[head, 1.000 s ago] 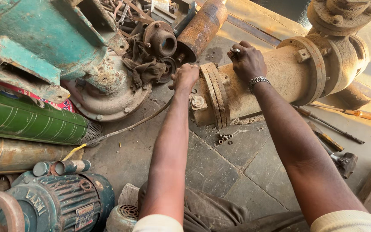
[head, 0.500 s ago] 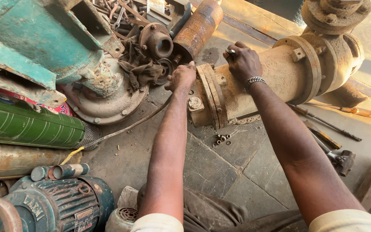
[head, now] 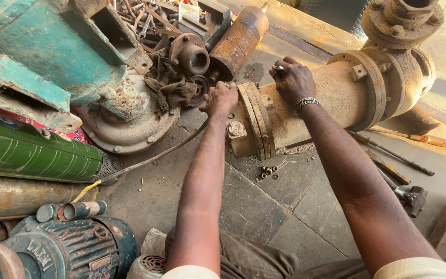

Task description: The person sits on the floor of a repair workshop and disassembles a mud-caked submersible pump. They loosen and remove bolts by hand and with a spanner, pry at the pump casing with a metal bar, tap it with a hammer, and finally pull the casing apart to expose the inner components.

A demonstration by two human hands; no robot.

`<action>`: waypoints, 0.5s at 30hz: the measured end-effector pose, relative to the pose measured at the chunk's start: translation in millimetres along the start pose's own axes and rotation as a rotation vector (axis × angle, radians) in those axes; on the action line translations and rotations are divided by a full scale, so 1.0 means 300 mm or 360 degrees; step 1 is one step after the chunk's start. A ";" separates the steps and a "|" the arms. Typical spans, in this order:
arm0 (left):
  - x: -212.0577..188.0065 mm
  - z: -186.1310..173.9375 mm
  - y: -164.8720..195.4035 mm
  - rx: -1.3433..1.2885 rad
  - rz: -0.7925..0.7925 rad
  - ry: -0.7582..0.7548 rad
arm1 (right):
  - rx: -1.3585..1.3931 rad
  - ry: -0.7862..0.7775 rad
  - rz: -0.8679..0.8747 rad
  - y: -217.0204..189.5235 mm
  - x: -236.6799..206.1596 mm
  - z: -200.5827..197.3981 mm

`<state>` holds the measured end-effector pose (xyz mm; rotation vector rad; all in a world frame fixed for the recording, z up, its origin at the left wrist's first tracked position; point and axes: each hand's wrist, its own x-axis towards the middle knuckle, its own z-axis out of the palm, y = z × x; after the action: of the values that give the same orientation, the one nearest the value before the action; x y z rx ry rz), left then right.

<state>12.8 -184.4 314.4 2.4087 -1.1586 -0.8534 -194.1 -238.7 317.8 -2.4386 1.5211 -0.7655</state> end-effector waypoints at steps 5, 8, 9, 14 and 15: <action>0.003 -0.011 0.006 0.0062 -0.0045 -0.0082 | 0.0075 -0.0002 0.0038 -0.003 -0.003 0.004; 0.020 0.001 0.007 0.0099 -0.0098 -0.0027 | 0.0044 0.0008 0.0029 -0.001 -0.003 0.002; 0.025 0.006 0.001 0.0017 -0.0032 -0.0012 | 0.0031 0.0013 0.0020 0.000 -0.002 0.002; 0.048 0.008 -0.039 -0.0065 0.0251 -0.0031 | 0.0024 -0.0035 0.0049 -0.003 0.004 0.004; 0.053 0.008 -0.039 -0.0024 0.0201 -0.0055 | 0.0029 -0.0042 0.0061 -0.003 0.004 0.005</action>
<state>26.0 -189.9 300.5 2.2895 -1.2971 -0.8635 -192.3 -239.5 317.4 -2.3895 1.5400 -0.7341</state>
